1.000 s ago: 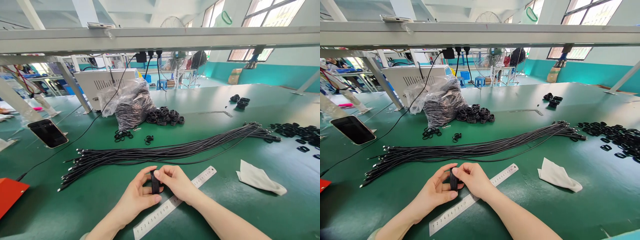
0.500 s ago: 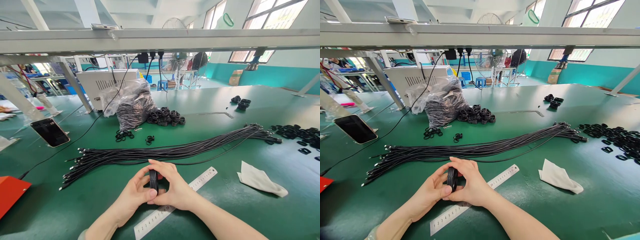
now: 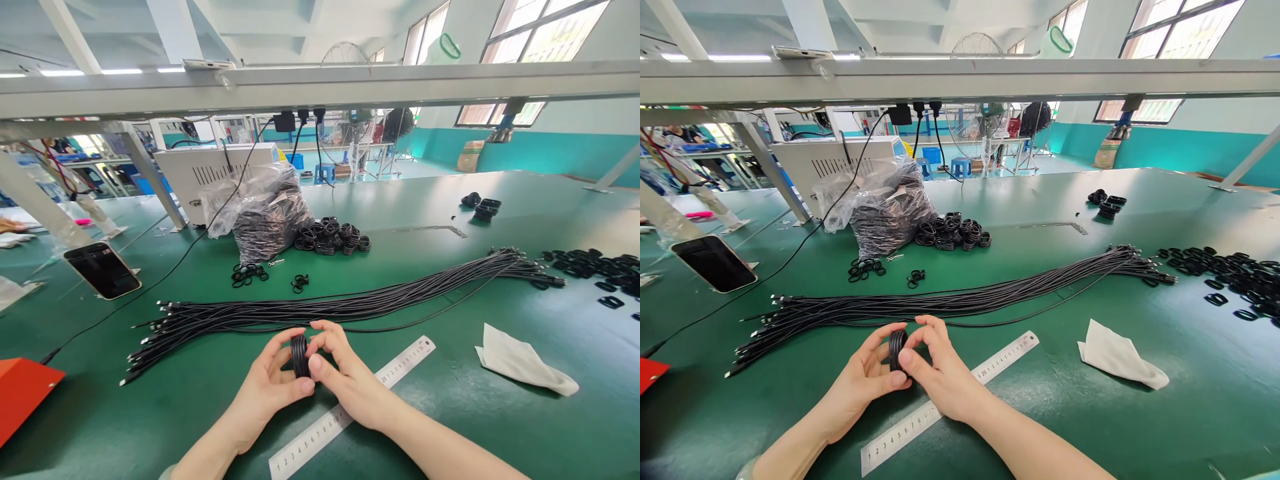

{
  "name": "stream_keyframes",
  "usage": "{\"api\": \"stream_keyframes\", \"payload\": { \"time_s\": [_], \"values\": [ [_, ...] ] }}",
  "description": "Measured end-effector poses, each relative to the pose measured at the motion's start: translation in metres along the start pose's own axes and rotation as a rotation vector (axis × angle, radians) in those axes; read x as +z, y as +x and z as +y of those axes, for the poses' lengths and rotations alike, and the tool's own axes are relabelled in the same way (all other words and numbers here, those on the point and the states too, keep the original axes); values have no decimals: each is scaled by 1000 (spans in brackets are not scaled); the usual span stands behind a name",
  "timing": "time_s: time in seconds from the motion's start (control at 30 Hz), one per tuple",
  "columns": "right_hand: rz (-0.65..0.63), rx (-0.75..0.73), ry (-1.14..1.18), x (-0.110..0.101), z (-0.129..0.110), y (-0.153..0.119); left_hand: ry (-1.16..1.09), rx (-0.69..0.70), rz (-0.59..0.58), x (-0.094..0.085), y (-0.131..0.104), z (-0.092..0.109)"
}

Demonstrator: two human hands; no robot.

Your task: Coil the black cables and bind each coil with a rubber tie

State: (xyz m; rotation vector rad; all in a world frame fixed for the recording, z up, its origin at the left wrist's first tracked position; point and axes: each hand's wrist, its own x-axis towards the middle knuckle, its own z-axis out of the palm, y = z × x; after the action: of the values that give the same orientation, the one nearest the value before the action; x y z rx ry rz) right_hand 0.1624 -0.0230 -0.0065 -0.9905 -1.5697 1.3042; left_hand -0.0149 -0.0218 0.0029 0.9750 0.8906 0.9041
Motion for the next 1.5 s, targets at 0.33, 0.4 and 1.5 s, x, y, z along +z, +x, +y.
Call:
{"api": "stream_keyframes", "payload": {
  "time_s": [0.33, 0.4, 1.5],
  "values": [
    [-92, 115, 266, -8, -4, 7, 144, 68, -44, 5, -4, -1],
    [-81, 133, 229, -8, -5, 7, 141, 64, -51, 5, -3, -2],
    [-79, -335, -493, -4, -2, 6, 21, -113, -7, 2, -2, 1]
  ]
}}
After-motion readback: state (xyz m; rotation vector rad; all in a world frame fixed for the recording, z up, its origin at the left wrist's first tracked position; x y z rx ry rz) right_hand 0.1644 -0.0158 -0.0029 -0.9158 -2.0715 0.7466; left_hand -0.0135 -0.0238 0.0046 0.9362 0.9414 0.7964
